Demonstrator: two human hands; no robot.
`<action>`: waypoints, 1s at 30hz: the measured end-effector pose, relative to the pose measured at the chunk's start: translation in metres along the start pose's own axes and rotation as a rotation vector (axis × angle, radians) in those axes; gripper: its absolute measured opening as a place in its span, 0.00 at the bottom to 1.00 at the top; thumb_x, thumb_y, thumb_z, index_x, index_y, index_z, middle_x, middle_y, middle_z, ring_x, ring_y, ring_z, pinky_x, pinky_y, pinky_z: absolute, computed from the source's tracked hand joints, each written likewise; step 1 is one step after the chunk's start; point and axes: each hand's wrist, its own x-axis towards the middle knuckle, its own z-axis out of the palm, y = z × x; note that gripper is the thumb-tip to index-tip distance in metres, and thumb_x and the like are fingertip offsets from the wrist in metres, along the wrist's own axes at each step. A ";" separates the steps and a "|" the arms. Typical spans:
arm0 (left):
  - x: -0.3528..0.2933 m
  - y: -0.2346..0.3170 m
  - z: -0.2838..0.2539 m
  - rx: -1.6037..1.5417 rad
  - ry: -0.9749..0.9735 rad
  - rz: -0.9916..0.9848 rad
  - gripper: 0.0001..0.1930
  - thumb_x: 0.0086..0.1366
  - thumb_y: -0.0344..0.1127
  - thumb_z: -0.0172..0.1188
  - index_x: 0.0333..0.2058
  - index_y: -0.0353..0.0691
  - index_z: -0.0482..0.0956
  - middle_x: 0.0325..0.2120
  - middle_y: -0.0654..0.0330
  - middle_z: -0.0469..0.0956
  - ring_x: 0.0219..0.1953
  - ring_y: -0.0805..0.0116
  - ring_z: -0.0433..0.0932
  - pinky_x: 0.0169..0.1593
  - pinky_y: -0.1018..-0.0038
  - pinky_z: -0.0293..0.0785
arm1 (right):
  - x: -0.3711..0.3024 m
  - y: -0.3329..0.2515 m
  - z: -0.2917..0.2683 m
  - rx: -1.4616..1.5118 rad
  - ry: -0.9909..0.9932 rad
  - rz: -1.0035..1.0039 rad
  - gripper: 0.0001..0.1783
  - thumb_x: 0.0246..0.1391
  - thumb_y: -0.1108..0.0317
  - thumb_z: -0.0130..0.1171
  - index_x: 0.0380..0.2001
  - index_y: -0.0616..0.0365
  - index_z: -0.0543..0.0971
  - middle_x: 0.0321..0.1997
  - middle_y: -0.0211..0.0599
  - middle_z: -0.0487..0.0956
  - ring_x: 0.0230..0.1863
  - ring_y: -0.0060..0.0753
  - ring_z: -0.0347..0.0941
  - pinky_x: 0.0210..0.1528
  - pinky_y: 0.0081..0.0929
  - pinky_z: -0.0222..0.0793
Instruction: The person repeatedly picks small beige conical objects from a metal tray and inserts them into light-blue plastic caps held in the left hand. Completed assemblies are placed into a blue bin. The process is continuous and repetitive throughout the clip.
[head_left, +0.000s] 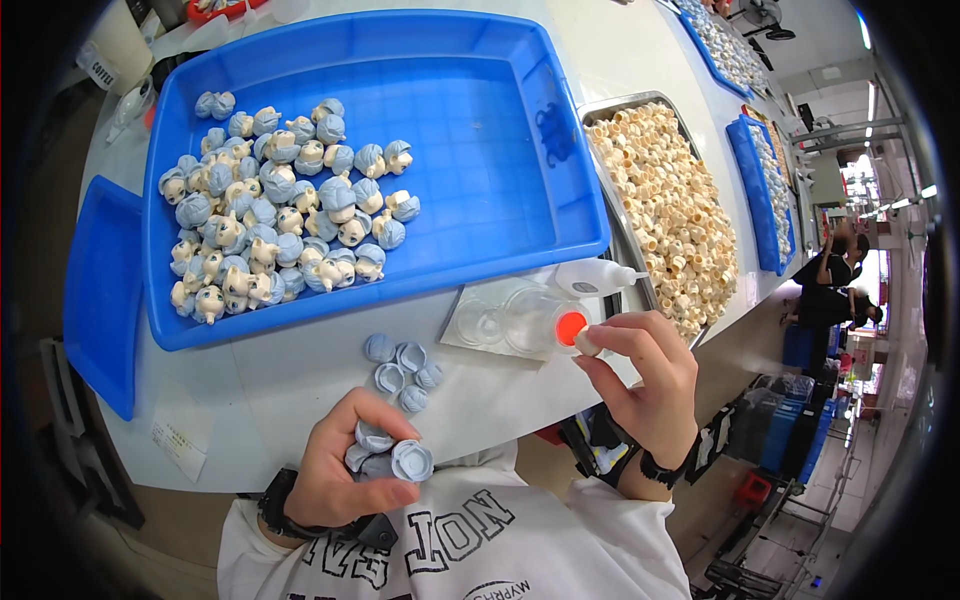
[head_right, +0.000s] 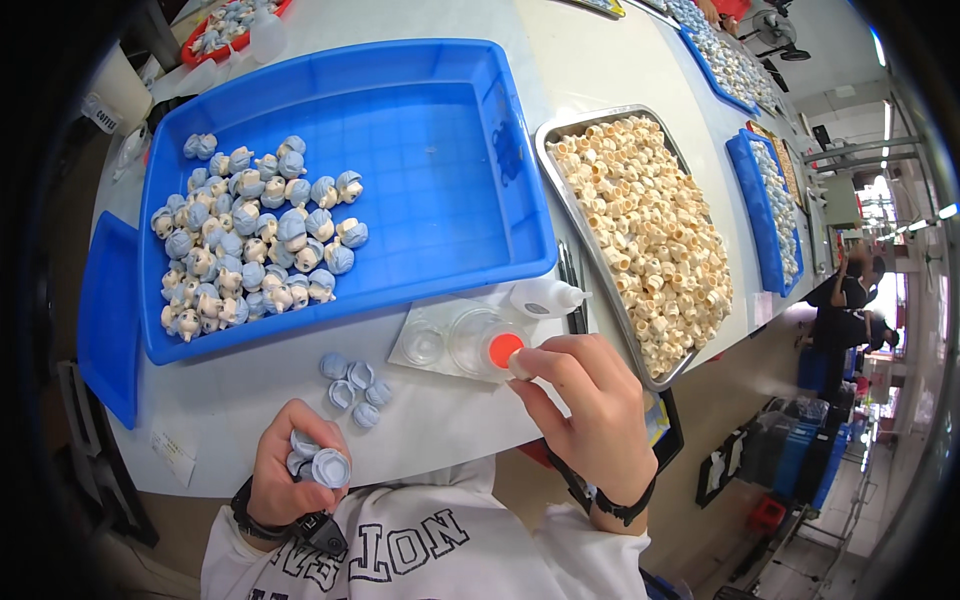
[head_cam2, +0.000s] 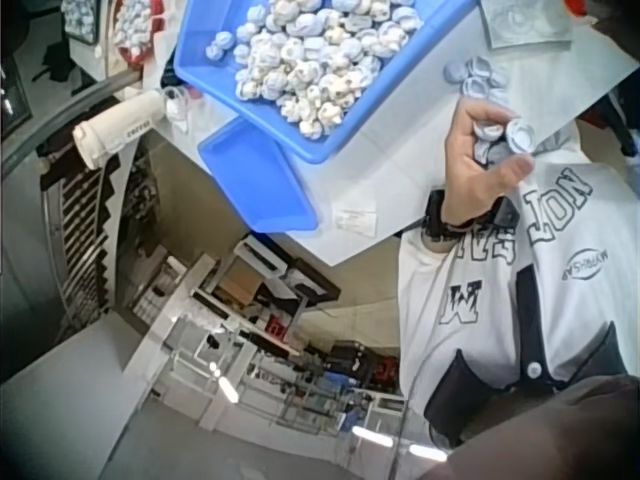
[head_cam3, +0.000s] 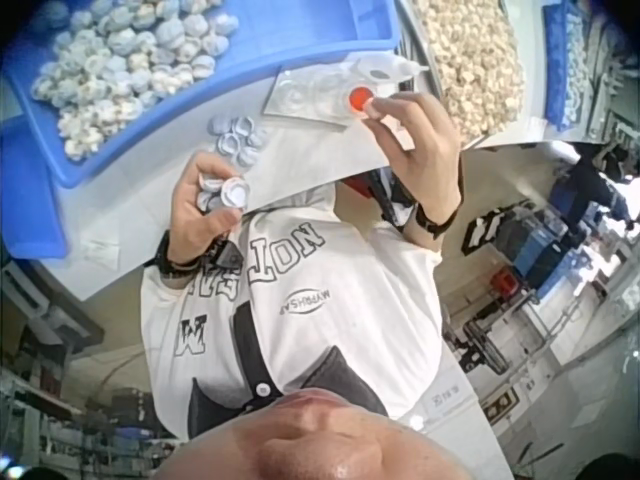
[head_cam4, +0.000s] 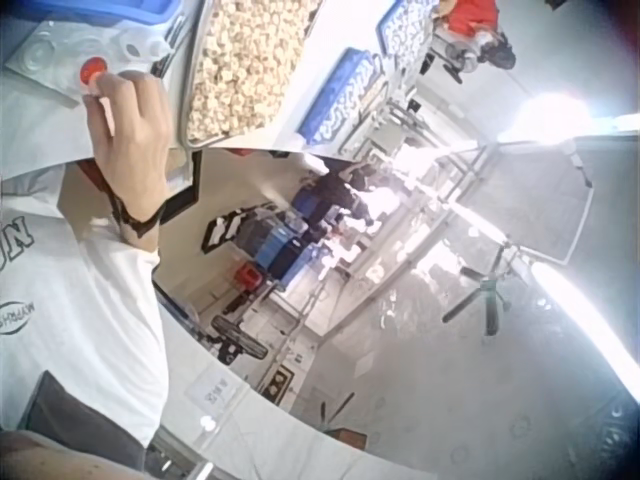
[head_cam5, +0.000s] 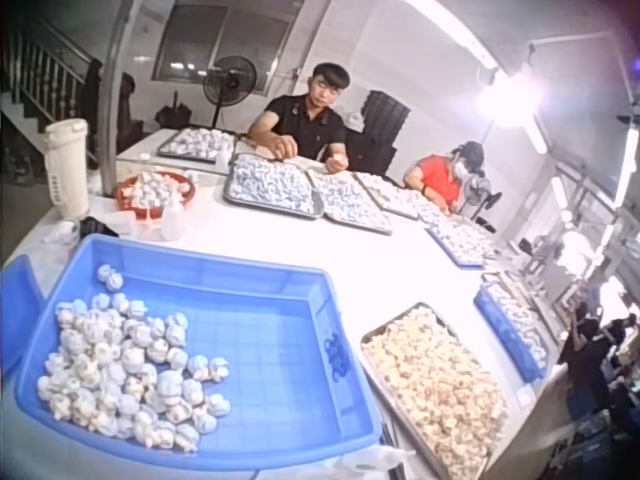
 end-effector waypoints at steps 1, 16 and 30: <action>0.000 0.000 0.000 0.007 -0.004 0.007 0.22 0.48 0.33 0.69 0.38 0.36 0.67 0.32 0.60 0.73 0.34 0.79 0.71 0.39 0.81 0.66 | -0.002 0.001 0.001 0.010 0.012 0.000 0.14 0.35 0.78 0.65 0.30 0.59 0.76 0.28 0.37 0.74 0.28 0.37 0.71 0.28 0.29 0.67; 0.003 -0.006 0.016 0.394 -0.055 0.352 0.22 0.47 0.29 0.70 0.41 0.36 0.72 0.28 0.60 0.75 0.28 0.77 0.72 0.30 0.81 0.66 | -0.012 -0.042 0.020 0.618 0.028 -0.360 0.19 0.30 0.78 0.65 0.33 0.68 0.78 0.30 0.42 0.77 0.26 0.32 0.73 0.25 0.22 0.68; 0.001 -0.006 0.016 0.271 -0.038 0.172 0.18 0.53 0.41 0.65 0.36 0.36 0.72 0.24 0.63 0.74 0.24 0.80 0.71 0.27 0.83 0.65 | -0.008 -0.058 0.036 0.443 -0.016 -0.366 0.23 0.35 0.59 0.67 0.36 0.62 0.77 0.33 0.37 0.74 0.30 0.34 0.70 0.27 0.25 0.65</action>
